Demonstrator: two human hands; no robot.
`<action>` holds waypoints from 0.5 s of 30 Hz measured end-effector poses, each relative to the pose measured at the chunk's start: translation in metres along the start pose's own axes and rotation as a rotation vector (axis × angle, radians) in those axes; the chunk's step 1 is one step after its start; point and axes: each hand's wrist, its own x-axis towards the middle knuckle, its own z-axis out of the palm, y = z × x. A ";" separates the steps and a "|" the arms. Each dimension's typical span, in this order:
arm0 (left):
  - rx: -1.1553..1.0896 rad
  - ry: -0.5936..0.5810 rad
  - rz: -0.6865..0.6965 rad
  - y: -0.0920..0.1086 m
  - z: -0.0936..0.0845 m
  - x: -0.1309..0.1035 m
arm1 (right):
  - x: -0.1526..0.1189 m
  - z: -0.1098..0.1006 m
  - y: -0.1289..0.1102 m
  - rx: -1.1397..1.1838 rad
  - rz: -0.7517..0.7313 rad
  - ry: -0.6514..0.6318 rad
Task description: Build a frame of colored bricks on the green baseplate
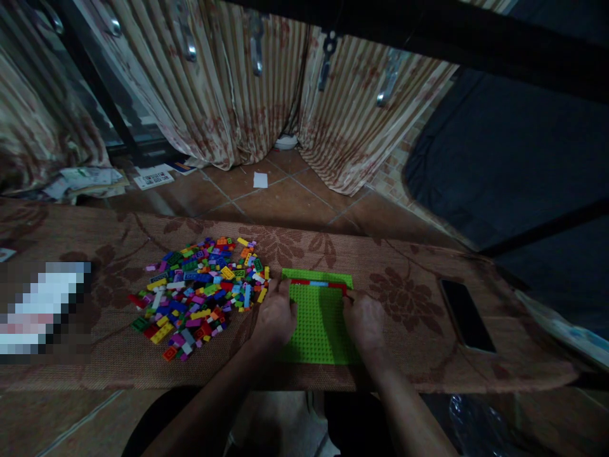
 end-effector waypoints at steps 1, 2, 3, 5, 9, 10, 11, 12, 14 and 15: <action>-0.003 -0.003 -0.003 0.000 -0.001 0.000 | 0.000 0.000 0.000 -0.001 -0.002 -0.007; -0.006 -0.004 -0.005 0.000 -0.001 0.000 | 0.000 0.000 0.001 0.006 -0.006 -0.011; -0.009 -0.003 -0.005 0.000 -0.002 -0.001 | 0.000 0.000 0.002 0.022 -0.011 -0.012; -0.016 0.008 0.004 0.001 -0.004 -0.002 | -0.001 -0.002 0.006 0.070 -0.021 -0.010; -0.005 0.003 -0.012 0.004 -0.006 -0.002 | 0.000 -0.008 0.015 0.119 -0.009 -0.025; -0.002 0.001 -0.016 0.004 -0.006 -0.002 | 0.001 -0.009 0.017 0.119 0.004 -0.032; -0.001 0.001 -0.016 0.005 -0.006 -0.002 | 0.002 -0.010 0.018 0.121 0.018 -0.037; -0.002 0.003 -0.014 0.005 -0.006 -0.001 | 0.003 -0.011 0.019 0.130 0.030 -0.040; -0.008 0.004 -0.005 0.005 -0.006 -0.001 | 0.004 -0.010 0.021 0.165 0.039 -0.042; -0.012 0.003 -0.003 0.004 -0.006 -0.001 | 0.005 -0.009 0.022 0.181 0.040 -0.041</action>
